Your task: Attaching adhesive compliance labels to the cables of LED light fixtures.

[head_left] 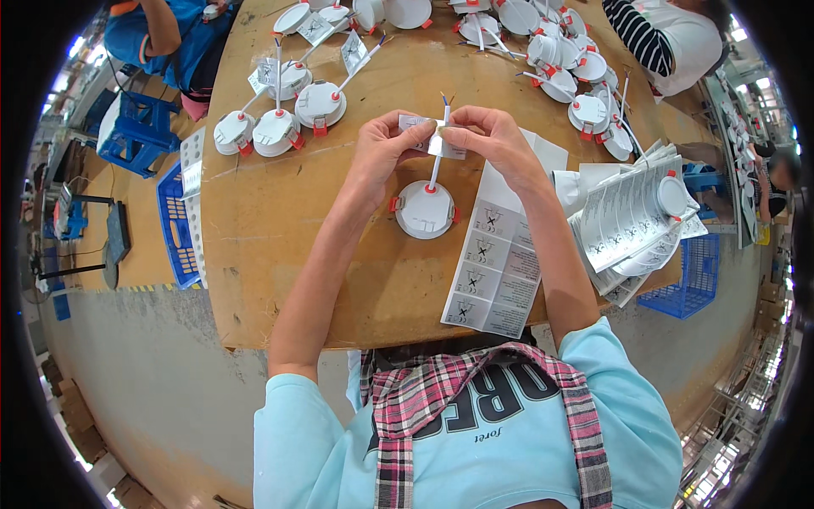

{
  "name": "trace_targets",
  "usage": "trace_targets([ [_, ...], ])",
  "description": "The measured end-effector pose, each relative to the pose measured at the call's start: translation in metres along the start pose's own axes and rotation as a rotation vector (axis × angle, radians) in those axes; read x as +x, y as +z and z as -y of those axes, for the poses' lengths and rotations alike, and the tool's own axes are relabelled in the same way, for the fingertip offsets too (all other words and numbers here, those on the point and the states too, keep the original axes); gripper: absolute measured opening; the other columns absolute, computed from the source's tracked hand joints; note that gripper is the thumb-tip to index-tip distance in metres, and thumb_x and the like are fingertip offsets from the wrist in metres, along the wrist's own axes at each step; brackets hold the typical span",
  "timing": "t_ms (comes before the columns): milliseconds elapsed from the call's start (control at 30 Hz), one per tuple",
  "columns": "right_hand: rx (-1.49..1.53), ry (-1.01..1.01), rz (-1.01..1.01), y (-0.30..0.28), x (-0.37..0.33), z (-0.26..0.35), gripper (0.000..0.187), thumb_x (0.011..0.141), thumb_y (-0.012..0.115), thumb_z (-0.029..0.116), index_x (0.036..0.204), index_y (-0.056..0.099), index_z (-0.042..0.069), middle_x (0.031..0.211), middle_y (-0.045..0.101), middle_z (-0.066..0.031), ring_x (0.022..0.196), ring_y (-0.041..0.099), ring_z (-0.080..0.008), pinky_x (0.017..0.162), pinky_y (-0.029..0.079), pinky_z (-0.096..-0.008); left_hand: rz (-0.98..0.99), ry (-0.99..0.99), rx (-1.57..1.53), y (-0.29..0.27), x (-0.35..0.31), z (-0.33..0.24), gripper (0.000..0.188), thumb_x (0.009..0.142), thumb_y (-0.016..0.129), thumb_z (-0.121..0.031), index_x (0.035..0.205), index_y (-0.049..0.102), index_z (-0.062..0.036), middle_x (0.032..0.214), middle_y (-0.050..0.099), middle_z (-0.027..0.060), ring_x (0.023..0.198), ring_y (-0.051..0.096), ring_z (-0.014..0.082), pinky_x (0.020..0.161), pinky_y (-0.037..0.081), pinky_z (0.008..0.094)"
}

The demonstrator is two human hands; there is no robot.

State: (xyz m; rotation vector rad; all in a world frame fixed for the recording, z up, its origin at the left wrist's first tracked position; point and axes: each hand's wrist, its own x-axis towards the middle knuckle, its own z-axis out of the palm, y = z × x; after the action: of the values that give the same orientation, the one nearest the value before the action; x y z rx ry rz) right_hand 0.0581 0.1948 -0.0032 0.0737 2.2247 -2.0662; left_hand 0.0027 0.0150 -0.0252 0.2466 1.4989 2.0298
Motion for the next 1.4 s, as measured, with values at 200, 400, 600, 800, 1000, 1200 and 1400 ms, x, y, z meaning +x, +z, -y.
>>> trace_targets([
  [200,0.017,0.019,-0.012,-0.001,0.001,-0.005,0.030,0.081,0.069,0.024,0.096,0.064,-0.001,0.080,0.062,-0.0027,0.072,0.055,-0.0066,0.062,0.043,-0.0199,-0.059,0.030,0.026,0.003,0.001,0.006,0.019,0.086,0.066,-0.017,0.094,0.065,-0.0009,0.087,0.067,0.0057,0.077,0.063,0.0102,0.071,0.053,0.0251],
  [400,0.012,0.050,-0.021,0.003,-0.001,-0.007,0.019,0.083,0.066,0.022,0.089,0.064,0.004,0.078,0.057,0.0033,0.072,0.049,-0.0039,0.065,0.037,-0.0198,-0.093,0.026,0.042,0.003,0.001,0.010,0.018,0.085,0.067,-0.016,0.094,0.065,-0.0002,0.085,0.067,0.0053,0.075,0.063,0.0098,0.069,0.052,0.0242],
  [600,-0.026,0.040,-0.039,0.003,-0.002,-0.006,0.019,0.083,0.065,0.023,0.088,0.062,0.005,0.077,0.056,0.0033,0.071,0.049,-0.0044,0.063,0.038,-0.0205,-0.067,0.100,0.094,0.003,0.001,0.013,0.025,0.089,0.063,-0.021,0.101,0.062,0.0008,0.090,0.067,0.0064,0.075,0.063,0.0095,0.070,0.053,0.0245],
  [800,-0.091,-0.094,-0.014,-0.001,-0.004,-0.002,0.021,0.080,0.065,0.023,0.087,0.061,0.003,0.094,0.058,-0.0036,0.090,0.053,-0.0131,0.076,0.041,-0.0262,-0.216,0.125,-0.050,-0.020,0.008,-0.005,0.034,0.096,0.048,-0.019,0.122,0.047,0.0026,0.109,0.063,0.0160,0.095,0.063,0.0179,0.085,0.050,0.0295],
  [1000,-0.281,-0.304,0.055,-0.002,-0.009,0.009,0.020,0.076,0.069,0.024,0.084,0.063,0.007,0.115,0.055,-0.0042,0.115,0.042,-0.0230,0.096,0.035,-0.0367,0.375,-0.161,0.031,-0.025,0.023,-0.019,0.044,0.090,0.052,-0.010,0.130,0.041,0.0044,0.122,0.056,0.0164,0.110,0.057,0.0191,0.093,0.046,0.0307],
  [1200,-0.246,-0.330,0.119,0.001,-0.012,0.017,0.014,0.075,0.070,0.019,0.083,0.063,0.009,0.120,0.052,-0.0010,0.119,0.037,-0.0225,0.099,0.034,-0.0367,0.529,-0.323,0.019,-0.023,0.040,-0.001,0.040,0.085,0.059,-0.012,0.122,0.050,-0.0019,0.106,0.059,0.0056,0.099,0.058,0.0155,0.087,0.048,0.0302],
  [1400,-0.214,-0.366,0.147,0.001,-0.012,0.018,0.014,0.074,0.070,0.016,0.082,0.062,0.007,0.121,0.052,-0.0025,0.119,0.036,-0.0237,0.098,0.035,-0.0377,0.634,-0.306,-0.144,-0.027,0.045,0.014,0.033,0.086,0.062,-0.018,0.115,0.055,-0.0037,0.107,0.059,0.0055,0.095,0.059,0.0140,0.081,0.050,0.0284],
])
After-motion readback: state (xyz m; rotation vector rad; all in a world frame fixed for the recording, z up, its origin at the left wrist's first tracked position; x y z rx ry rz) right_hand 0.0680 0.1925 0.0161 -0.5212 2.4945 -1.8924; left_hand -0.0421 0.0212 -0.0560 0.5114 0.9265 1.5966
